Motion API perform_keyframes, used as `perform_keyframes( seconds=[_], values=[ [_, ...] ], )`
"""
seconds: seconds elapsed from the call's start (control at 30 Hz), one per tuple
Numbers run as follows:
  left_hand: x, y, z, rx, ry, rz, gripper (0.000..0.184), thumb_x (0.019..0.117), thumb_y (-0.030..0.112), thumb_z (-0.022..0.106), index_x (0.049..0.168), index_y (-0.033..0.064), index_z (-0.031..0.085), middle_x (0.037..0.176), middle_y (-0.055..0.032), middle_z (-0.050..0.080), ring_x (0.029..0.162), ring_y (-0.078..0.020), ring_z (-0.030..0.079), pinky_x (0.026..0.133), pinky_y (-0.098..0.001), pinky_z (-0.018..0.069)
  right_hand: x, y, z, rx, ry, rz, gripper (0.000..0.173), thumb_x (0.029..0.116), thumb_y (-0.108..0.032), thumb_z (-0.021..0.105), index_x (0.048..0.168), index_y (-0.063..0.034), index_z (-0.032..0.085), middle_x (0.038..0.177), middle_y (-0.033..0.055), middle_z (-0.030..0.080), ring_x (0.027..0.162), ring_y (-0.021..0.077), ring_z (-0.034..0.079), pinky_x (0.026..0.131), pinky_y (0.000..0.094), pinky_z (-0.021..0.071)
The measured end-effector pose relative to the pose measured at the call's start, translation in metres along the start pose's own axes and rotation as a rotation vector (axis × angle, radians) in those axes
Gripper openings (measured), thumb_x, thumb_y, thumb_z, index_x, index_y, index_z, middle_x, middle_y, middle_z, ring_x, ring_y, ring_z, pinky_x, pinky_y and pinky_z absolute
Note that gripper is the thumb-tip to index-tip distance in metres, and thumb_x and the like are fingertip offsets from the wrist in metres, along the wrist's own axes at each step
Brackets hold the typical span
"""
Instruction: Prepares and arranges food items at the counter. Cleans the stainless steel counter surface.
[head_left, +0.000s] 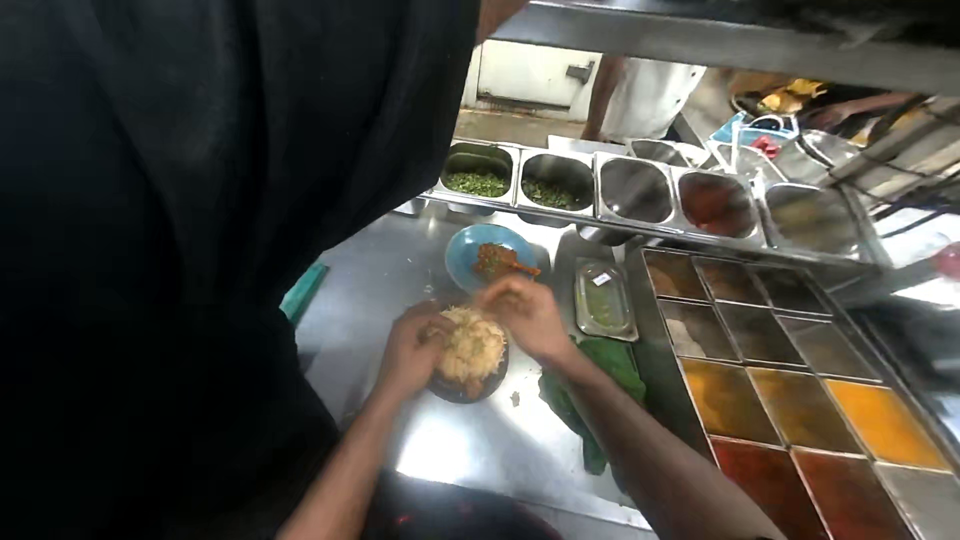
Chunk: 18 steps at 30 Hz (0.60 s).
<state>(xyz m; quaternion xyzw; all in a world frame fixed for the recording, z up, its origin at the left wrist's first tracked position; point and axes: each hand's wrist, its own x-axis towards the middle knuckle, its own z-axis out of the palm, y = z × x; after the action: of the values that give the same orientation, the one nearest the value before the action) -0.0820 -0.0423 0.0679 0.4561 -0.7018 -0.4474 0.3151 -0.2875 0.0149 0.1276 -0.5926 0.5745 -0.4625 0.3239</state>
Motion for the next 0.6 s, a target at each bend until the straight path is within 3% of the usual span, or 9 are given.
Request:
perform_keyframes(
  seconds=[0.03, 0.1, 0.17, 0.23, 0.3, 0.4, 0.43, 0.5, 0.6],
  values=[
    [-0.001, -0.003, 0.002, -0.021, 0.008, -0.015, 0.018, 0.0958, 0.011, 0.062, 0.106, 0.0155, 0.076, 0.143, -0.0036, 0.059, 0.133, -0.0213, 0.054, 0.103, -0.0476, 0.0509, -0.001, 0.002, 0.002, 0.021, 0.044, -0.009, 0.018, 0.0932, 0.007, 0.058, 0.101, -0.0055, 0.069, 0.104, 0.0066, 0.075, 0.085, 0.0181, 0.073, 0.073, 0.0372, 0.0632],
    [-0.004, -0.009, 0.004, 0.035, -0.010, -0.046, 0.027, 0.0953, 0.018, 0.065, 0.121, 0.0176, 0.073, 0.149, -0.0062, 0.052, 0.141, -0.0254, 0.045, 0.110, -0.0527, 0.0435, -0.002, 0.008, 0.001, -0.109, -0.096, 0.060, 0.018, 0.0949, -0.005, 0.066, 0.111, -0.0081, 0.073, 0.115, 0.0062, 0.072, 0.098, 0.0195, 0.070, 0.086, 0.0432, 0.0596],
    [-0.008, -0.009, 0.004, 0.092, 0.016, -0.036, 0.021, 0.0939, 0.021, 0.068, 0.114, 0.0186, 0.076, 0.147, -0.0072, 0.055, 0.140, -0.0270, 0.046, 0.111, -0.0536, 0.0431, -0.004, 0.016, -0.001, -0.174, -0.124, 0.122, 0.023, 0.0973, -0.011, 0.068, 0.119, -0.0100, 0.073, 0.126, 0.0072, 0.069, 0.111, 0.0200, 0.067, 0.097, 0.0442, 0.0561],
    [-0.013, -0.007, 0.003, 0.008, 0.116, -0.074, 0.020, 0.0943, 0.018, 0.068, 0.113, 0.0159, 0.075, 0.144, -0.0060, 0.058, 0.134, -0.0242, 0.053, 0.105, -0.0503, 0.0503, -0.007, 0.027, -0.010, -0.149, 0.000, 0.145, 0.024, 0.0976, -0.009, 0.067, 0.121, -0.0086, 0.070, 0.120, 0.0084, 0.070, 0.101, 0.0190, 0.071, 0.088, 0.0411, 0.0608],
    [-0.019, -0.011, 0.001, 0.002, 0.167, -0.130, 0.031, 0.0956, 0.019, 0.069, 0.126, 0.0150, 0.069, 0.145, -0.0068, 0.056, 0.134, -0.0260, 0.053, 0.101, -0.0514, 0.0524, -0.014, 0.039, -0.019, -0.190, -0.016, 0.238, 0.029, 0.0946, -0.011, 0.071, 0.123, -0.0092, 0.066, 0.115, 0.0090, 0.071, 0.093, 0.0209, 0.072, 0.082, 0.0433, 0.0619],
    [-0.023, -0.019, 0.005, 0.131, 0.116, -0.017, 0.018, 0.0902, 0.023, 0.072, 0.107, 0.0173, 0.077, 0.146, -0.0081, 0.055, 0.136, -0.0281, 0.050, 0.104, -0.0505, 0.0490, -0.021, 0.046, -0.017, -0.265, -0.193, 0.341, 0.031, 0.0926, -0.011, 0.073, 0.123, -0.0095, 0.066, 0.110, 0.0090, 0.072, 0.090, 0.0224, 0.072, 0.082, 0.0461, 0.0614],
    [-0.024, -0.017, 0.007, 0.117, 0.127, 0.017, 0.019, 0.0888, 0.023, 0.073, 0.107, 0.0180, 0.077, 0.147, -0.0084, 0.054, 0.136, -0.0281, 0.049, 0.103, -0.0495, 0.0493, -0.020, 0.044, -0.014, -0.280, -0.231, 0.329, 0.027, 0.0940, -0.011, 0.072, 0.121, -0.0098, 0.068, 0.108, 0.0080, 0.072, 0.091, 0.0212, 0.072, 0.084, 0.0454, 0.0608],
    [-0.024, -0.010, 0.007, 0.027, 0.155, -0.023, 0.032, 0.0902, 0.018, 0.073, 0.122, 0.0152, 0.071, 0.149, -0.0075, 0.052, 0.133, -0.0253, 0.053, 0.099, -0.0463, 0.0550, -0.019, 0.038, -0.006, -0.254, -0.242, 0.244, 0.021, 0.0966, -0.009, 0.067, 0.117, -0.0100, 0.071, 0.106, 0.0061, 0.073, 0.092, 0.0184, 0.071, 0.086, 0.0429, 0.0596],
    [-0.022, -0.010, 0.004, -0.049, 0.140, -0.268, 0.038, 0.0995, 0.020, 0.066, 0.136, 0.0119, 0.061, 0.137, -0.0115, 0.060, 0.107, -0.0261, 0.068, 0.086, -0.0485, 0.0597, -0.016, 0.037, -0.006, -0.098, -0.127, 0.153, 0.019, 0.0998, -0.009, 0.064, 0.118, -0.0091, 0.071, 0.109, 0.0056, 0.073, 0.092, 0.0168, 0.071, 0.084, 0.0396, 0.0611]
  ],
)
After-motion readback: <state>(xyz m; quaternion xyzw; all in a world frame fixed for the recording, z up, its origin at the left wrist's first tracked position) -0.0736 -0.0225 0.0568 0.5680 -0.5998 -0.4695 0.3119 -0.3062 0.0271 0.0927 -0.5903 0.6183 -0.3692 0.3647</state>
